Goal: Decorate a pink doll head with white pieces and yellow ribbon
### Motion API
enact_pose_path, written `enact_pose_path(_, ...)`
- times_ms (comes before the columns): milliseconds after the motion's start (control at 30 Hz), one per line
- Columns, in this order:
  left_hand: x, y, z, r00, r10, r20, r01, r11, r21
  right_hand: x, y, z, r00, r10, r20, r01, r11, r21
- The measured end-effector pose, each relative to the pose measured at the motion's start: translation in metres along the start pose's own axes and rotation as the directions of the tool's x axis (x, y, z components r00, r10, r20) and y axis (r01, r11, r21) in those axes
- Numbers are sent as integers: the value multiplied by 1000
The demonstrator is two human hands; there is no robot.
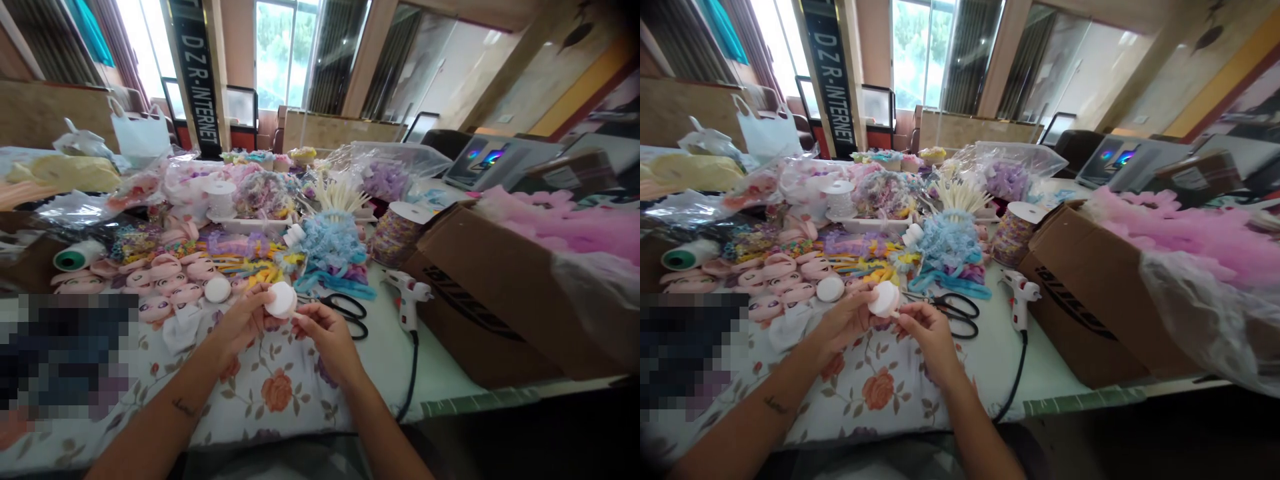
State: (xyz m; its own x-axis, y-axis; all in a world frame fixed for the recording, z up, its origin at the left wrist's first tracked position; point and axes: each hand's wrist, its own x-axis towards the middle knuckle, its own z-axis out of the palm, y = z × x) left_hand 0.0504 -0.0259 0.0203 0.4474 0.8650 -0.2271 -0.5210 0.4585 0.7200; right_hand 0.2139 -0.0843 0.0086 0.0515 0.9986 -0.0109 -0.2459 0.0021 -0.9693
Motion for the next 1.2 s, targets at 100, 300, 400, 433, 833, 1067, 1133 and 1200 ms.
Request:
enact_pose_path(100,0,-3,0,999,-37,25,37,999,-2,6,5,8,1000,-20,-11,21,997,71)
enact_pose_path(300,-1,-6,1,996,-11,92,5,998,68,9,15,5,1000,-14,-2,14,990,138)
enact_pose_path(400,-3,-7,2,994,7,106,-18,995,98,8,18,3,1000,-27,0,26,989,144)
enact_pose_path(433,-3,-8,3,994,8,107,-19,994,104,8,18,3,999,-33,-5,34,989,142)
enact_pose_path(833,-7,-10,10,994,25,102,-35,995,98,4,20,3,998,-57,-38,62,986,154)
enact_pose_path(1067,-5,-14,10,997,30,75,-36,996,80,3,16,6,998,-18,-59,28,983,180)
enact_pose_path(1133,-5,-14,9,997,27,78,-33,996,80,4,16,7,998,-18,-65,30,981,194)
enact_pose_path(1200,-5,-15,8,996,29,81,-36,996,82,4,17,8,998,-14,-64,28,976,218)
